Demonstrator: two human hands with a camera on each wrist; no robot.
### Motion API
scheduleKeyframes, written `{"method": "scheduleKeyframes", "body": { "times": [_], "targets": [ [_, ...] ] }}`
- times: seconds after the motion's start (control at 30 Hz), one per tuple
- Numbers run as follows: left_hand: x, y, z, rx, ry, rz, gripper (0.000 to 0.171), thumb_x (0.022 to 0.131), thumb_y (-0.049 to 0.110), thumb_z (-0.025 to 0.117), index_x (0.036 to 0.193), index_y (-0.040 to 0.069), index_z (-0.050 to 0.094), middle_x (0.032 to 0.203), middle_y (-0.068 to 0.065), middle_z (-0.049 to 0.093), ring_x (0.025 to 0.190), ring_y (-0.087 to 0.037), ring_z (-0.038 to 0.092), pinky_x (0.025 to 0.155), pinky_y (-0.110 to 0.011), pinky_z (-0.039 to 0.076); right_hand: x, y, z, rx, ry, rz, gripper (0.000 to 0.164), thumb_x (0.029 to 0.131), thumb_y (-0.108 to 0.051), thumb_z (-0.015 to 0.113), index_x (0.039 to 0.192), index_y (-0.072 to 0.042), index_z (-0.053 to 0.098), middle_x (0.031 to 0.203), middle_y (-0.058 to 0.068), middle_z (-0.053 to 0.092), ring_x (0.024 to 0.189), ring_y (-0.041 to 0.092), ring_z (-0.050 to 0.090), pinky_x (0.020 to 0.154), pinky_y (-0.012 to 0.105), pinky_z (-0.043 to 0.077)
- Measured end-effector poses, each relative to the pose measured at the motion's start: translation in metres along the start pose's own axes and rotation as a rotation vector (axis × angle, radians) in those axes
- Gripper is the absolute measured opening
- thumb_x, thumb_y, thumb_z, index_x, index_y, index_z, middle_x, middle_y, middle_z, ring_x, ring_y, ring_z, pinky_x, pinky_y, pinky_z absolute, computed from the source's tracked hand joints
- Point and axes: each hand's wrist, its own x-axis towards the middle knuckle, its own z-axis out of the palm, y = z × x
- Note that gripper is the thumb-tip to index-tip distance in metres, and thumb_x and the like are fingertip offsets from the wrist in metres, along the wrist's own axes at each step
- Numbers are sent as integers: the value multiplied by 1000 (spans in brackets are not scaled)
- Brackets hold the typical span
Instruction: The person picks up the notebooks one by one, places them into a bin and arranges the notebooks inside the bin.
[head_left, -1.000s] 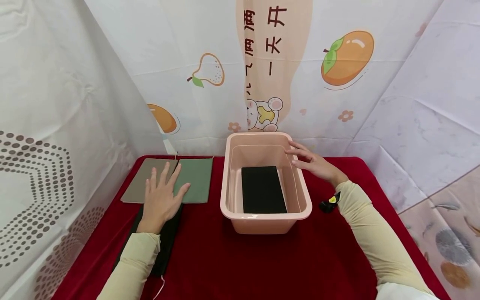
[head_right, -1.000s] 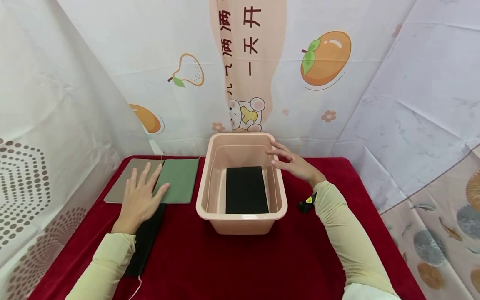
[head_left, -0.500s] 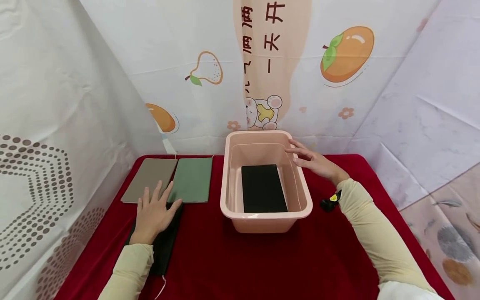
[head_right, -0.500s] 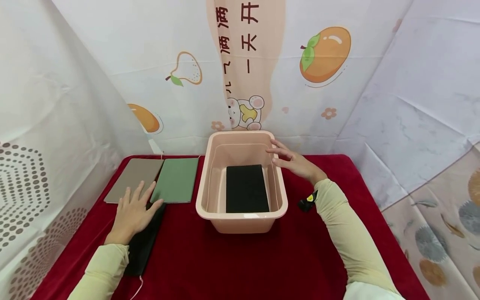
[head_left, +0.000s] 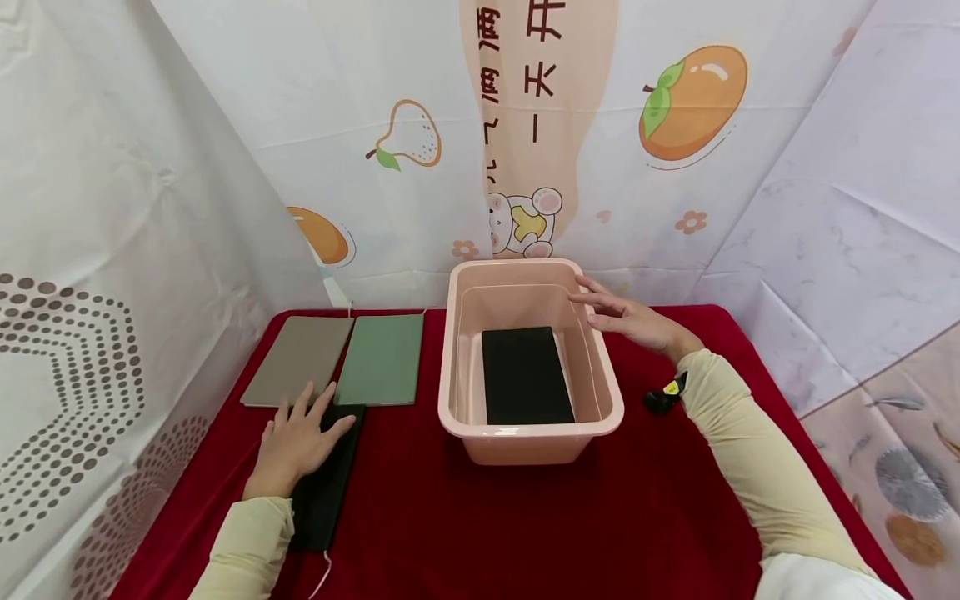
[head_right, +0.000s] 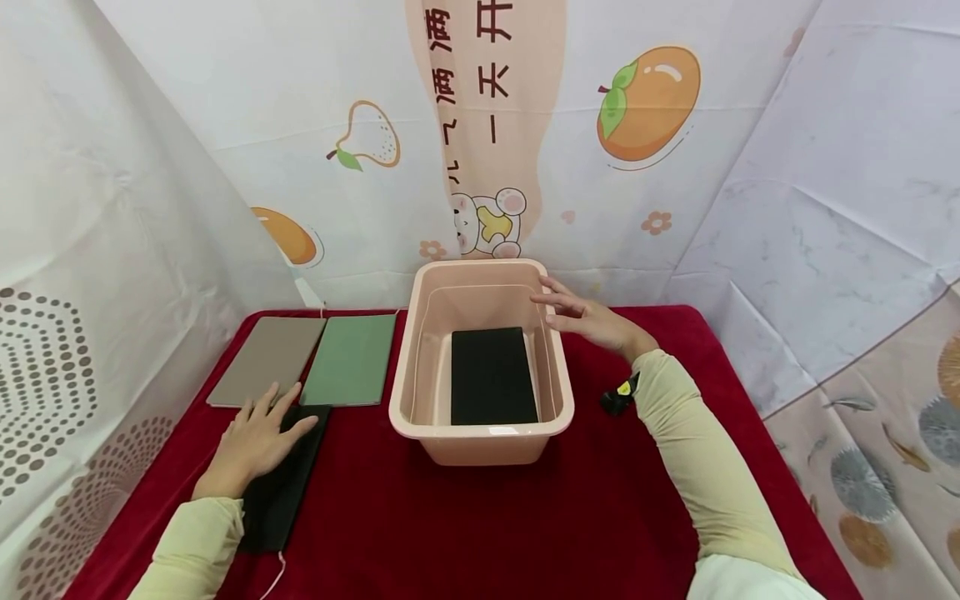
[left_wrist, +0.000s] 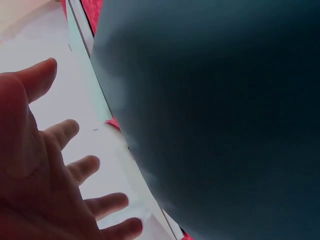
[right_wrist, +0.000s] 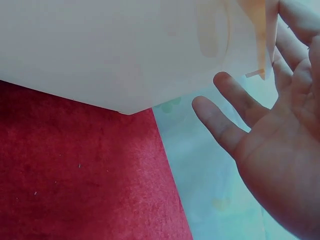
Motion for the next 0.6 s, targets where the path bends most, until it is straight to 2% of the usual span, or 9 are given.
{"method": "scheduleKeyframes", "body": {
  "times": [0.13, 0.27, 0.37, 0.6],
  "targets": [
    [0, -4, -1, -6, -55, -30, 93, 98, 72, 44, 166, 18, 9, 168, -31, 2, 139, -72, 20, 106, -83, 25, 0, 0, 1, 14, -1, -9, 54, 105, -28, 55, 156, -18, 43, 172, -16, 11, 161, 24, 6, 123, 67, 18],
    [-1, -8, -4, -34, -82, -63, 103, 94, 74, 49, 166, 20, -3, 165, -36, -4, 132, -75, 27, 98, -82, 34, 1, 0, 2, 19, 1, -7, 54, 105, -28, 55, 156, -17, 43, 172, -16, 11, 161, 24, 6, 123, 66, 18],
    [-3, -10, -7, -48, -83, -74, 106, 93, 71, 54, 165, 20, -5, 164, -39, -2, 133, -74, 27, 97, -82, 35, 1, 0, 3, 26, 5, -6, 55, 105, -28, 55, 156, -16, 42, 172, -16, 10, 161, 24, 5, 123, 66, 18],
    [-8, -23, -10, -73, -111, -114, 115, 93, 64, 62, 163, 13, -13, 159, -46, 2, 135, -78, 17, 98, -84, 32, 1, 1, 4, 34, 18, 8, 55, 105, -29, 54, 157, -16, 41, 172, -18, 10, 160, 24, 5, 123, 67, 18]
  ]
}}
